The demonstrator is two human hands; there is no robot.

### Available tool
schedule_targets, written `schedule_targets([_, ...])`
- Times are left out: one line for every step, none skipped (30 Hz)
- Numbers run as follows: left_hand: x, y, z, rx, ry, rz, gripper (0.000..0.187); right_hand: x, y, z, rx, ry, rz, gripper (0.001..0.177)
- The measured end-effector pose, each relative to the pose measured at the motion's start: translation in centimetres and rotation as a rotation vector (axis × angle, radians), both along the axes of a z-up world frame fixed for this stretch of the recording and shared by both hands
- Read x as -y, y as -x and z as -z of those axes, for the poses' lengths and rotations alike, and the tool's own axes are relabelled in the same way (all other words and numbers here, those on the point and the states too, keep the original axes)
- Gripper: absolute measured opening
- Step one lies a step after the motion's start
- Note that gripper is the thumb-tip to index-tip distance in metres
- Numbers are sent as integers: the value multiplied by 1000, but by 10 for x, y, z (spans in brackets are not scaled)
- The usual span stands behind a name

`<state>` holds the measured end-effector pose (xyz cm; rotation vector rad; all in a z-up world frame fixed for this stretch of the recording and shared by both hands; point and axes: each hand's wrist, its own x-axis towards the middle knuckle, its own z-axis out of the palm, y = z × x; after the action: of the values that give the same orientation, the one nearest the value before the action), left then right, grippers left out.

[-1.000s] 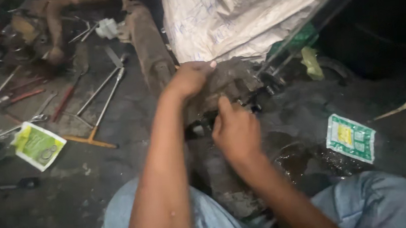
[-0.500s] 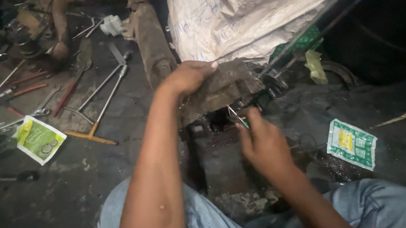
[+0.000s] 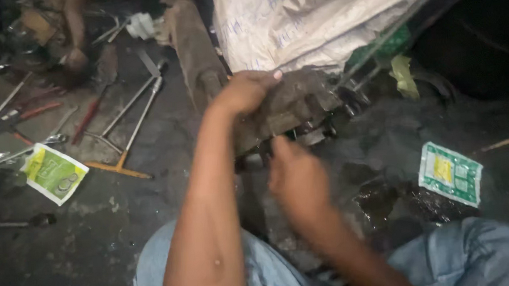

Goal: The person sits on the floor and uses a small metal tool to scrape and clean a dark, greasy mechanical part. They repeatedly rub the tool against the surface of the part to remove grime and debris.

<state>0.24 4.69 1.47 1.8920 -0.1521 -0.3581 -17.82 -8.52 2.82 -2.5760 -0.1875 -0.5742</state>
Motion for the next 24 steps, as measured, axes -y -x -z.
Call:
schedule_targets([2, 0, 1, -5, 41, 6, 46, -8, 4, 1, -1, 144, -9, 22])
schedule_targets([4, -1, 1, 9, 59, -10, 45, 3, 0, -5, -67, 13, 32, 16])
schedule_targets([6, 0, 2, 22, 77, -25, 45, 26, -6, -16, -133, -118, 71, 13])
schedule_targets([7, 0, 4, 30, 95, -41, 45, 38, -9, -22, -205, -250, 108, 14])
schedule_targets([6, -2, 5, 39, 84, -41, 45, 32, -8, -17, -115, -206, 44, 11])
schedule_targets([5, -2, 9, 41, 79, -45, 44, 22, -4, -10, -33, -155, -23, 13])
schedule_targets([5, -1, 12, 43, 74, -50, 44, 17, -1, -5, 49, -104, -92, 20])
schedule_targets([7, -3, 14, 34, 87, -40, 44, 20, -2, -5, 10, -102, -85, 18])
schedule_targets([10, -3, 15, 25, 100, -30, 44, 24, -4, -7, -29, -101, -78, 16])
schedule_targets([7, -4, 15, 20, 103, -21, 45, 23, -6, -7, -64, -109, -74, 14])
schedule_targets([4, -4, 13, 56, 66, -25, 45, 24, -10, -9, -83, -107, -18, 13])
schedule_targets([6, -3, 13, 88, 38, -31, 45, 28, -15, -12, -107, -97, 38, 11])
schedule_targets([6, -2, 12, 120, 9, -37, 45, 30, -18, -14, -131, -87, 94, 10])
schedule_targets([6, 0, 12, 77, 11, -39, 45, 23, -13, -10, -94, -23, 24, 12])
schedule_targets([5, 0, 9, 33, 12, -40, 46, 11, -7, -4, -57, 40, -45, 15])
schedule_targets([5, -4, 4, 0, 9, -38, 46, 5, -6, -3, -10, 98, -112, 17])
schedule_targets([5, -4, 2, 13, 10, -41, 45, 14, -13, -10, -28, 24, -79, 15])
schedule_targets([6, -1, 2, 21, 10, -41, 45, 29, -21, -19, -51, -50, -43, 14])
schedule_targets([7, 2, 2, 30, 11, -41, 44, 37, -25, -24, -75, -125, -7, 13])
schedule_targets([6, 0, 0, 46, 27, -42, 45, 25, -22, -19, -64, -40, -12, 14])
schedule_targets([7, -2, -1, 62, 43, -42, 45, 4, -13, -8, -53, 45, -15, 15])
schedule_targets([7, 3, 4, 61, 57, -35, 45, -8, -3, -1, -59, 127, -12, 17])
schedule_targets([5, 7, 8, 48, 48, -36, 45, -1, -3, -2, -86, 38, -23, 16])
schedule_targets([5, 4, 7, 50, 38, -31, 46, 14, -12, -10, -98, -51, -29, 15])
